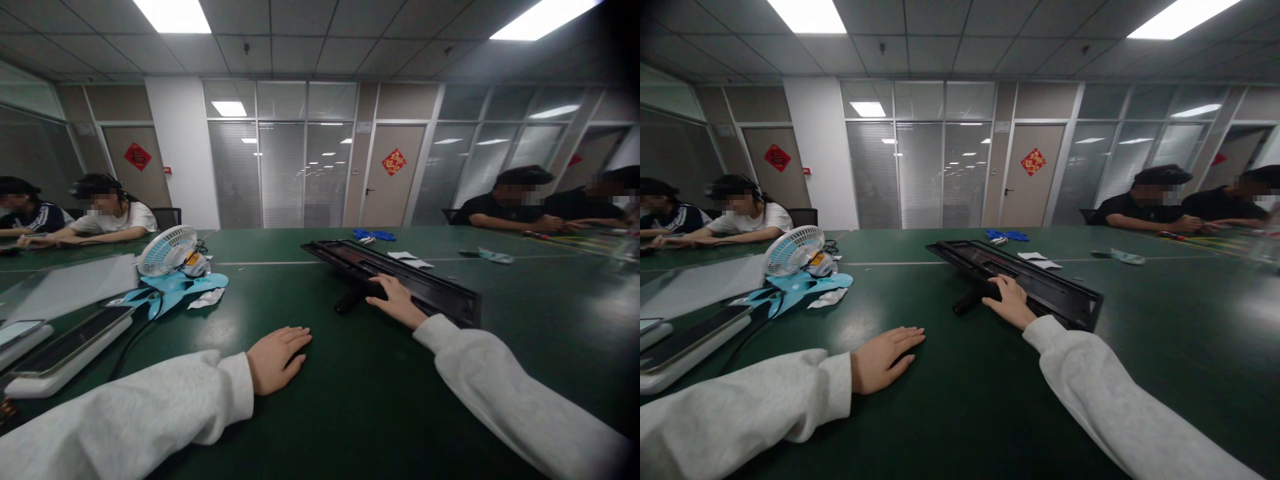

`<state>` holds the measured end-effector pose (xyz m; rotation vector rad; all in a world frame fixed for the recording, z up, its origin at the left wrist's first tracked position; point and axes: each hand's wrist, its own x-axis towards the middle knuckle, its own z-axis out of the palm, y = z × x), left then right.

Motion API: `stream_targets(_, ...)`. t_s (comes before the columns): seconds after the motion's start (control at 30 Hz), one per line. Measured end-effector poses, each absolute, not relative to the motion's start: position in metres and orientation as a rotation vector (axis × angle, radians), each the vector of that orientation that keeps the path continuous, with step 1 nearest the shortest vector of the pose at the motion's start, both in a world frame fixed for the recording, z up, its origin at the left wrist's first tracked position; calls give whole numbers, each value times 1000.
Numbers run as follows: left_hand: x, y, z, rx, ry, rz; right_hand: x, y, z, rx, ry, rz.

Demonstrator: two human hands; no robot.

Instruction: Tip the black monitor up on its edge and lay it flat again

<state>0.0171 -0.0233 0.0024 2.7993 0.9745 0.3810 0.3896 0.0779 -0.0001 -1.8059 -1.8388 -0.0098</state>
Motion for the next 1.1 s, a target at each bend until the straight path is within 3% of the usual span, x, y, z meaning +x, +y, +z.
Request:
stream_targets(0.47, 21, -28, 11, 3070, 837, 795, 323, 16, 46, -1172, -2316, 523)
stream_targets(0.8, 19, -34, 15, 3183, 985, 853, 297, -18, 61, -1100, -2449, 561)
stream_targets(0.97, 21, -33, 13, 3180, 991, 896, 284, -37, 75, -1135, -2462, 354)
stream_targets(1.1, 24, -27, 7, 3210, 950, 937, 256, -87, 121, -805, -2558, -314)
